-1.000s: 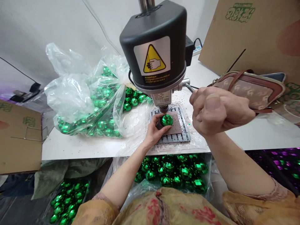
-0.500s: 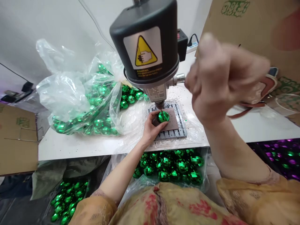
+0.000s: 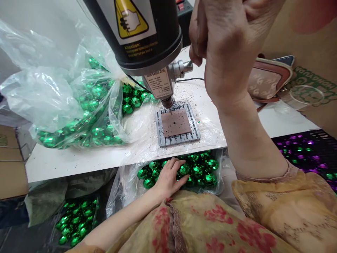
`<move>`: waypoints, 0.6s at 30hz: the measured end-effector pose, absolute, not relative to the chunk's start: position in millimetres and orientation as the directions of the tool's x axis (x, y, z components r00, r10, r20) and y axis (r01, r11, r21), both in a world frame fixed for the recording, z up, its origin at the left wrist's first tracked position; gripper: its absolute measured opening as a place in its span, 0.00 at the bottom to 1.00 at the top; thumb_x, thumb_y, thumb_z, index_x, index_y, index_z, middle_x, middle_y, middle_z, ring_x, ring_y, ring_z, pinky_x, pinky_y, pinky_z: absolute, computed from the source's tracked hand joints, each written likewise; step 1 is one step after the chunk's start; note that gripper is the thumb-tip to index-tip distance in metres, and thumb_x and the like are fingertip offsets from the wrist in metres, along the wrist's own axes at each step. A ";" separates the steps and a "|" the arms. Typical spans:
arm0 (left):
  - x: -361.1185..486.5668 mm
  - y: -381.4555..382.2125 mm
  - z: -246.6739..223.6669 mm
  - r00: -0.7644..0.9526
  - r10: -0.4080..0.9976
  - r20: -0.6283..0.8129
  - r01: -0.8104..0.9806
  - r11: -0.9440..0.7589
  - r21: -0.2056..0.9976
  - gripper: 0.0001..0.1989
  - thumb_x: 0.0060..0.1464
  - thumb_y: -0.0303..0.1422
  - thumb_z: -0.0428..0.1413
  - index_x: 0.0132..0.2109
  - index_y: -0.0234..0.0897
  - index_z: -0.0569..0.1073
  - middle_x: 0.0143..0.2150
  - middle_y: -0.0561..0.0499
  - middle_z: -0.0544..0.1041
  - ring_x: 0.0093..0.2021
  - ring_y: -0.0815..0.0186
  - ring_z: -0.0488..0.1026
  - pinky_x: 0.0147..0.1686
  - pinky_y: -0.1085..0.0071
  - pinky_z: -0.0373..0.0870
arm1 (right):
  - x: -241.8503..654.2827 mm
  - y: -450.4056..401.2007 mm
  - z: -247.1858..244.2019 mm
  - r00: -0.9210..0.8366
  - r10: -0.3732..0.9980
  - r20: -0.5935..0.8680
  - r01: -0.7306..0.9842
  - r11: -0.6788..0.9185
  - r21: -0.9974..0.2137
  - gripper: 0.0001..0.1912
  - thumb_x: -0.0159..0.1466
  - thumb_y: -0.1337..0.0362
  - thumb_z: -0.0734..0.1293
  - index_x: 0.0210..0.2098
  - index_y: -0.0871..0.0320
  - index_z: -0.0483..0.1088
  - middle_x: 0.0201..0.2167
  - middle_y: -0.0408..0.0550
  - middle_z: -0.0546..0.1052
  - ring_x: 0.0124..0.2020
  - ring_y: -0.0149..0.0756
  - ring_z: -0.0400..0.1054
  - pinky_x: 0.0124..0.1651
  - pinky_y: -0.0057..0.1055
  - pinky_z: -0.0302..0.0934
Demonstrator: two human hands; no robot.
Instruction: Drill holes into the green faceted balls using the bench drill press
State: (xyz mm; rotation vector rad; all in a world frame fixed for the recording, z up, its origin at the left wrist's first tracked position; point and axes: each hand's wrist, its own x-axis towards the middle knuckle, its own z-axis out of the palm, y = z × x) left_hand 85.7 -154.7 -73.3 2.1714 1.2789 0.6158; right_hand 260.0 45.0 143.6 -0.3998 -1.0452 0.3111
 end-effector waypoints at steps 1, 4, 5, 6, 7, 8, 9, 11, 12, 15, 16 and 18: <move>81.7 -157.4 -76.2 0.419 0.905 0.077 0.690 -0.372 0.621 0.23 0.60 0.40 0.60 0.61 0.44 0.69 0.51 0.43 0.77 0.49 0.54 0.77 0.49 0.56 0.76 | 260.1 43.0 144.8 0.424 0.472 0.773 -0.074 0.869 -0.489 0.40 0.59 0.38 0.58 0.05 0.64 0.51 0.10 0.40 0.55 0.55 0.35 0.74 0.52 0.28 0.64; 72.0 -163.3 -85.0 0.438 0.899 0.025 0.765 -0.387 0.515 0.29 0.61 0.43 0.60 0.66 0.42 0.65 0.53 0.41 0.77 0.50 0.52 0.77 0.50 0.54 0.76 | 260.1 37.4 149.3 0.343 0.531 0.775 -0.074 0.838 -0.541 0.37 0.52 0.31 0.68 0.10 0.51 0.49 0.09 0.39 0.54 0.21 0.27 0.65 0.30 0.29 0.64; 70.9 -164.9 -88.3 0.483 0.876 0.008 0.770 -0.428 0.473 0.32 0.60 0.44 0.61 0.67 0.41 0.64 0.54 0.39 0.76 0.51 0.51 0.77 0.51 0.53 0.76 | 259.9 37.1 150.1 0.357 0.504 0.787 -0.057 0.852 -0.520 0.36 0.54 0.30 0.65 0.11 0.49 0.49 0.09 0.39 0.53 0.19 0.26 0.61 0.29 0.30 0.63; 71.3 -166.5 -91.9 0.535 0.845 -0.010 0.766 -0.481 0.426 0.34 0.59 0.46 0.62 0.67 0.41 0.64 0.55 0.38 0.76 0.51 0.50 0.77 0.50 0.53 0.76 | 259.6 37.8 150.4 0.384 0.465 0.797 -0.043 0.872 -0.488 0.35 0.55 0.28 0.62 0.13 0.48 0.48 0.09 0.39 0.51 0.17 0.25 0.57 0.27 0.31 0.62; 73.2 -167.8 -95.4 0.584 0.811 -0.027 0.758 -0.533 0.375 0.36 0.58 0.47 0.63 0.68 0.42 0.64 0.57 0.37 0.75 0.51 0.49 0.77 0.50 0.53 0.76 | 259.3 39.3 150.3 0.401 0.437 0.805 -0.031 0.885 -0.465 0.35 0.55 0.27 0.61 0.14 0.47 0.48 0.09 0.38 0.50 0.16 0.25 0.54 0.26 0.32 0.62; 76.5 -168.8 -98.6 0.623 0.781 -0.045 0.749 -0.580 0.321 0.37 0.57 0.48 0.63 0.69 0.44 0.63 0.59 0.36 0.74 0.52 0.48 0.77 0.50 0.52 0.76 | 258.8 41.2 149.8 0.406 0.422 0.811 -0.015 0.890 -0.455 0.34 0.54 0.26 0.60 0.15 0.47 0.49 0.09 0.37 0.50 0.14 0.25 0.52 0.26 0.33 0.62; 80.6 -169.4 -101.1 0.649 0.759 -0.061 0.743 -0.613 0.269 0.38 0.57 0.49 0.63 0.70 0.46 0.62 0.61 0.36 0.74 0.53 0.47 0.77 0.50 0.52 0.75 | 258.2 43.0 149.2 0.403 0.416 0.815 0.002 0.890 -0.455 0.34 0.54 0.27 0.60 0.15 0.47 0.48 0.09 0.37 0.50 0.14 0.24 0.52 0.26 0.33 0.62; 89.3 -169.5 -102.8 0.661 0.747 -0.072 0.744 -0.641 0.188 0.40 0.56 0.51 0.63 0.71 0.48 0.61 0.62 0.36 0.73 0.53 0.47 0.77 0.49 0.53 0.76 | 256.7 44.8 148.3 0.371 0.422 0.827 0.017 0.887 -0.461 0.34 0.53 0.28 0.61 0.15 0.47 0.45 0.10 0.35 0.50 0.13 0.22 0.52 0.25 0.31 0.60; 92.5 -168.7 -101.5 0.659 0.750 -0.052 0.746 -0.645 0.166 0.41 0.55 0.53 0.62 0.71 0.47 0.61 0.62 0.35 0.74 0.52 0.47 0.78 0.48 0.54 0.76 | 255.9 44.4 148.2 0.379 0.427 0.821 -0.001 0.887 -0.461 0.35 0.52 0.29 0.62 0.15 0.47 0.42 0.10 0.35 0.50 0.13 0.21 0.52 0.24 0.30 0.57; 90.6 -160.2 -88.5 0.692 0.693 0.200 0.673 -0.720 0.167 0.40 0.55 0.58 0.60 0.67 0.40 0.66 0.57 0.35 0.77 0.48 0.52 0.79 0.45 0.58 0.76 | 254.8 37.6 148.8 0.378 0.489 0.786 -0.091 0.865 -0.494 0.33 0.53 0.36 0.65 0.14 0.49 0.42 0.13 0.36 0.52 0.14 0.19 0.52 0.23 0.28 0.48; 85.2 -154.0 -81.4 0.686 0.643 0.341 0.628 -0.760 0.168 0.36 0.56 0.56 0.60 0.65 0.40 0.68 0.54 0.37 0.79 0.47 0.53 0.79 0.45 0.59 0.76 | 255.3 34.2 148.7 0.356 0.525 0.773 -0.111 0.845 -0.523 0.32 0.54 0.39 0.66 0.14 0.50 0.45 0.14 0.37 0.54 0.16 0.18 0.52 0.24 0.28 0.46; 67.2 -133.6 -64.2 0.579 0.563 0.589 0.595 -0.786 0.166 0.24 0.62 0.45 0.59 0.60 0.40 0.70 0.49 0.41 0.81 0.46 0.57 0.79 0.46 0.61 0.76 | 257.5 27.9 147.6 0.307 0.576 0.758 -0.118 0.813 -0.570 0.29 0.58 0.45 0.68 0.15 0.53 0.51 0.16 0.38 0.56 0.18 0.19 0.52 0.26 0.29 0.44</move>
